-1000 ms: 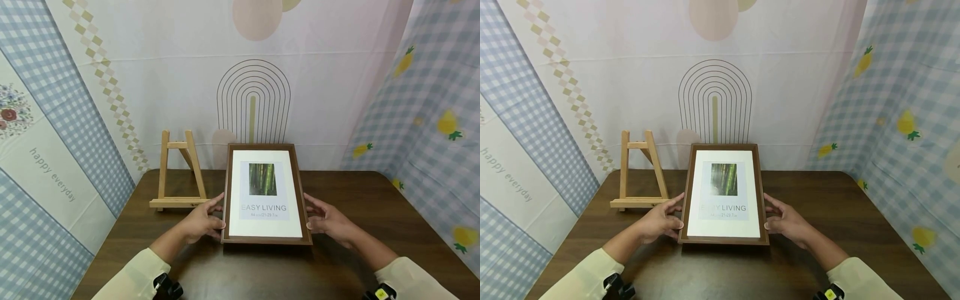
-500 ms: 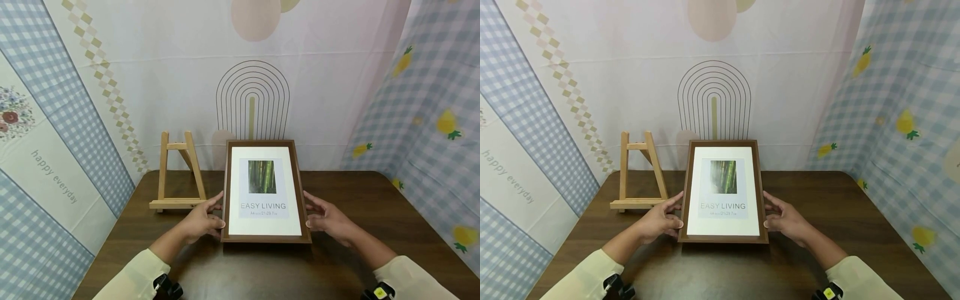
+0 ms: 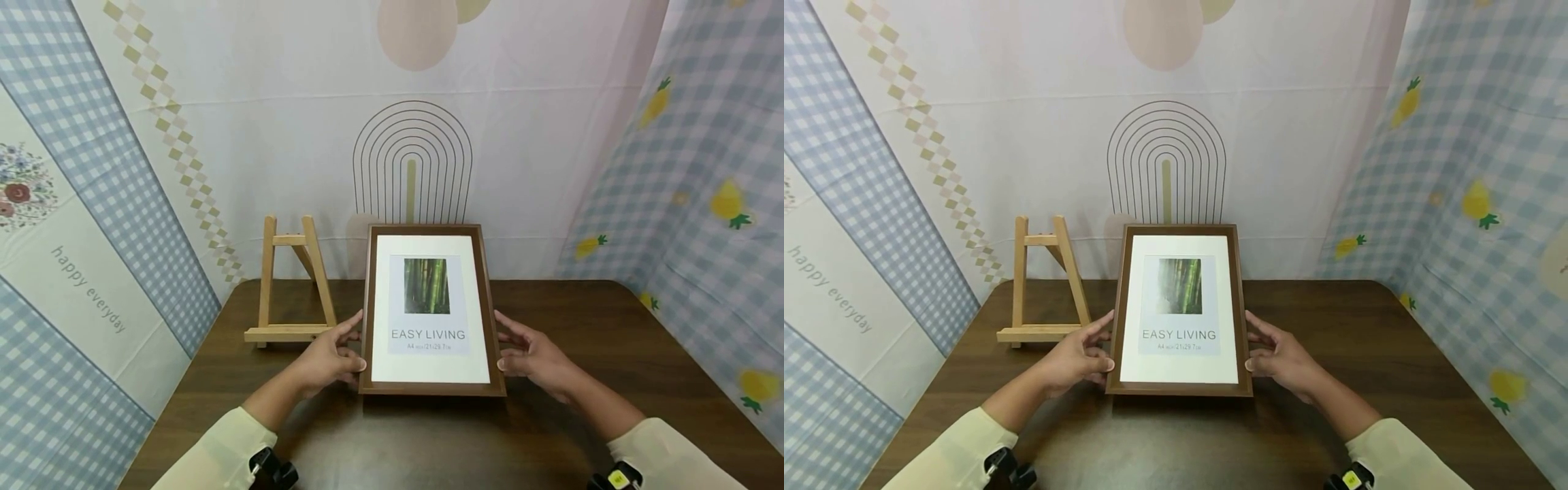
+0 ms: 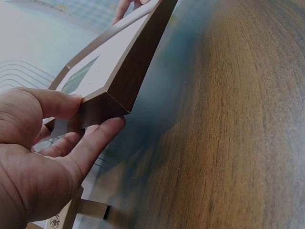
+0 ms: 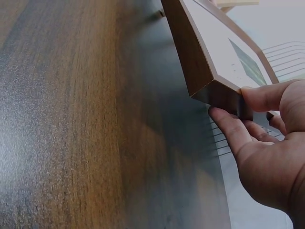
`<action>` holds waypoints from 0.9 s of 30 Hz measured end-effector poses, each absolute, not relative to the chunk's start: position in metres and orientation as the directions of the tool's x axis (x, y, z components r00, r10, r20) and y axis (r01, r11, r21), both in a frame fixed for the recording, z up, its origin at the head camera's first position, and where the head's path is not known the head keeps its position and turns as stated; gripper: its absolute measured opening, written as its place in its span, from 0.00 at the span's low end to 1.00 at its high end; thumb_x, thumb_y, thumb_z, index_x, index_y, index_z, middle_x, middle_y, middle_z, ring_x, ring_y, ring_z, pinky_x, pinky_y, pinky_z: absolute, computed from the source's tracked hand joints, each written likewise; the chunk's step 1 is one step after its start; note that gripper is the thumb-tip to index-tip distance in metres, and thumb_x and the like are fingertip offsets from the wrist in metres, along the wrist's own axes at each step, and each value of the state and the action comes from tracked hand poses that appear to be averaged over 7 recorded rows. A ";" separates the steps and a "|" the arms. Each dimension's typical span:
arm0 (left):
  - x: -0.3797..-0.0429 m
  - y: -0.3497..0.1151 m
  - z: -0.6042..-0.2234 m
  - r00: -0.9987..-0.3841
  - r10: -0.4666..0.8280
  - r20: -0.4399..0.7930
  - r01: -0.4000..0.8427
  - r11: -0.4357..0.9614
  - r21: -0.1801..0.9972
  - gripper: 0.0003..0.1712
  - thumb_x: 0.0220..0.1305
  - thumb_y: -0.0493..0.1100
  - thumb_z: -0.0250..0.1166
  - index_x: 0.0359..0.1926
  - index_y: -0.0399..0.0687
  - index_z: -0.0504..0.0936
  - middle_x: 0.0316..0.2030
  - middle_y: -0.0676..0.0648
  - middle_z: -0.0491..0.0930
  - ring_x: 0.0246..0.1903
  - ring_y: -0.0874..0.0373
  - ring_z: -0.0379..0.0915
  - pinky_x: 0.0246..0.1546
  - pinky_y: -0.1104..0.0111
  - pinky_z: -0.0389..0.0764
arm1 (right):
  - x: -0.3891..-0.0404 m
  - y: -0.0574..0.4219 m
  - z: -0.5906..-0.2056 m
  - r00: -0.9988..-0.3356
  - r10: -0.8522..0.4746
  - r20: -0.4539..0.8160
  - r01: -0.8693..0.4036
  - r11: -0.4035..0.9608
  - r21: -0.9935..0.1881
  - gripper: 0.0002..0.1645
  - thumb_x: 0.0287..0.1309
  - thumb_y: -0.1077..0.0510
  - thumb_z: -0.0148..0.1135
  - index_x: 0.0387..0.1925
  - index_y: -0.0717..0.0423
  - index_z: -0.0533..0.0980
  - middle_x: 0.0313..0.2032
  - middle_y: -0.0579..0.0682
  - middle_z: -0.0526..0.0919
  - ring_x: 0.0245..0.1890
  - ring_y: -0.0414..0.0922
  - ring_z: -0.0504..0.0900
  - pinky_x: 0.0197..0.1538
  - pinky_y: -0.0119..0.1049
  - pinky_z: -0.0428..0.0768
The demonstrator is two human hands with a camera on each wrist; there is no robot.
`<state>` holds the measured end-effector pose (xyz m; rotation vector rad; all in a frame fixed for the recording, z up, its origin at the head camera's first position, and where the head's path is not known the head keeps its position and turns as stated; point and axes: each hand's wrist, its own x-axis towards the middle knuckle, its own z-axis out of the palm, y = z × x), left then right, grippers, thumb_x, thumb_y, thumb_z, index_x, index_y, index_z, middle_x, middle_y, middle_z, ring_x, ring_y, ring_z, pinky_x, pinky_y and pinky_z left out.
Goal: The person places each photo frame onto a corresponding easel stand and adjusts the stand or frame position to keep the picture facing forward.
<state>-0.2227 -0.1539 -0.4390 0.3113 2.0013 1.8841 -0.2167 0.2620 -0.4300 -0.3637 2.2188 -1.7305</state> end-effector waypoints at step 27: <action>-0.225 -0.157 -0.439 -0.920 0.386 -0.074 -0.035 0.107 0.994 0.59 0.61 0.22 0.68 0.83 0.59 0.48 0.68 0.31 0.61 0.41 0.50 0.75 0.36 0.53 0.86 | -0.219 0.258 -0.431 -0.931 -0.362 -0.044 -0.041 0.224 -0.974 0.57 0.62 0.69 0.68 0.82 0.45 0.48 0.73 0.74 0.54 0.63 0.64 0.72 0.51 0.48 0.84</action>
